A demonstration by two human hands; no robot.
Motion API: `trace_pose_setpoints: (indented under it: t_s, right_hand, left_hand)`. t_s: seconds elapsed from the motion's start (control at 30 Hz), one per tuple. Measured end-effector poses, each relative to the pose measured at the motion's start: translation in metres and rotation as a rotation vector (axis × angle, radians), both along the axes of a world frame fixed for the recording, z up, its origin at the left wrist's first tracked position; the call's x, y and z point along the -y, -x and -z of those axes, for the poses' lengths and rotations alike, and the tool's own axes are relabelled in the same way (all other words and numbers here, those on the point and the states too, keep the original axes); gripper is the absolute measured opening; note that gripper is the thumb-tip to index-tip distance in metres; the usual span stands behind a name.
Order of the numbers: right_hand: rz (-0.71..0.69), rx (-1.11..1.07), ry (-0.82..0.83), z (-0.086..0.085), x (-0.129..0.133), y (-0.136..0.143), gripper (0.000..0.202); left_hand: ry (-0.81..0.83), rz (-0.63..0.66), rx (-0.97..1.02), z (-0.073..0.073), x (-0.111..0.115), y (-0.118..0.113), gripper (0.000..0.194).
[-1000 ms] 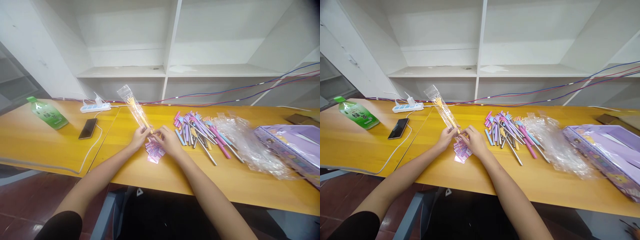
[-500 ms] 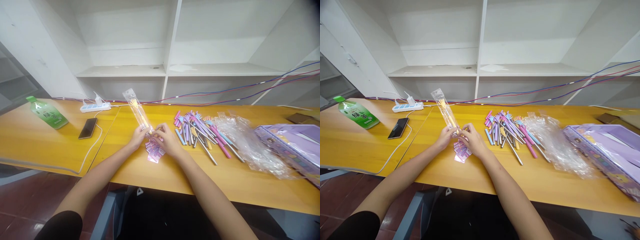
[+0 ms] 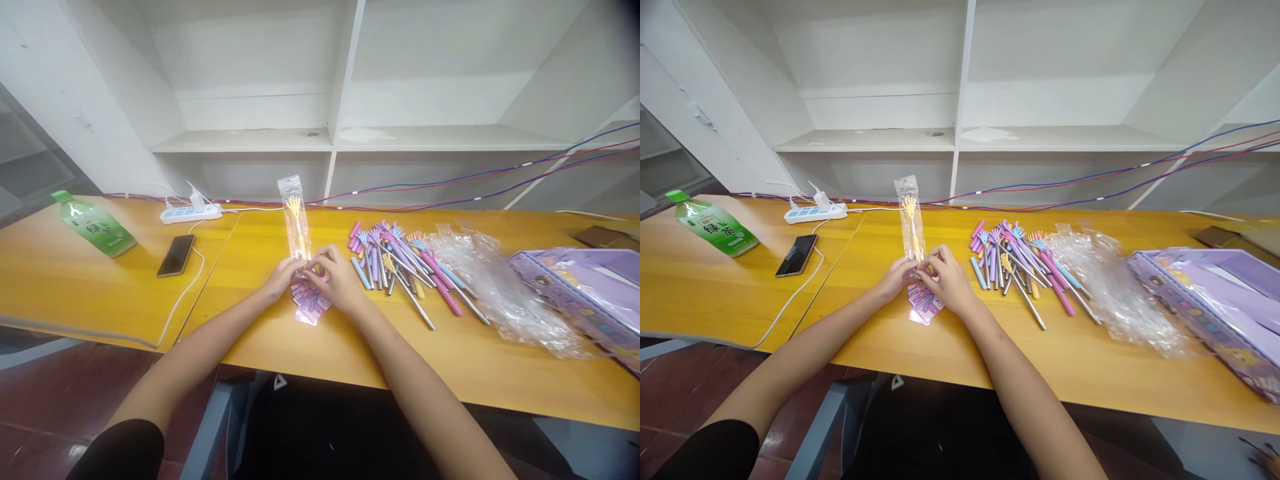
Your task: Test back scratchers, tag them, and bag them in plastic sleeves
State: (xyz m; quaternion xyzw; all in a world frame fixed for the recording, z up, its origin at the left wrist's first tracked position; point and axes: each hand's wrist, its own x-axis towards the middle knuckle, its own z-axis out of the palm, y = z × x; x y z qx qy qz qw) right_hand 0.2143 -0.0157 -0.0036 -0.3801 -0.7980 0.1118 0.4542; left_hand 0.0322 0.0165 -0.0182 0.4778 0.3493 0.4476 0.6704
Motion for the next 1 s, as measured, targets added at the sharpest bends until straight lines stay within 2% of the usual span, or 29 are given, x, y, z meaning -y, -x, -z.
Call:
trace_pose_setpoints:
  t_s: [0.27, 0.47, 0.6, 0.77, 0.87, 1.0]
  right_hand:
    - [0.015, -0.009, 0.1, -0.005, -0.001, -0.003, 0.011]
    - [0.1, -0.049, 0.155, 0.002, -0.005, -0.003, 0.035]
    - [0.148, -0.021, 0.222, 0.003, -0.007, -0.004, 0.03]
    - [0.049, 0.018, 0.303, 0.0, -0.005, -0.002, 0.032]
    - [-0.05, -0.071, 0.354, -0.002, -0.003, 0.001, 0.038]
    - [-0.131, -0.17, 0.455, -0.004, -0.002, 0.003, 0.048]
  left_hand:
    - [-0.072, 0.17, -0.099, -0.005, 0.011, -0.003, 0.031]
    - [-0.016, 0.133, -0.049, -0.006, 0.01, -0.006, 0.038]
    - [-0.009, 0.024, 0.052, -0.007, 0.006, -0.006, 0.039]
    - [-0.024, -0.034, 0.113, -0.014, 0.004, -0.004, 0.034]
    - [-0.015, 0.015, 0.1, -0.017, 0.005, -0.002, 0.034]
    - [-0.031, 0.093, 0.092, -0.012, 0.005, 0.0, 0.039]
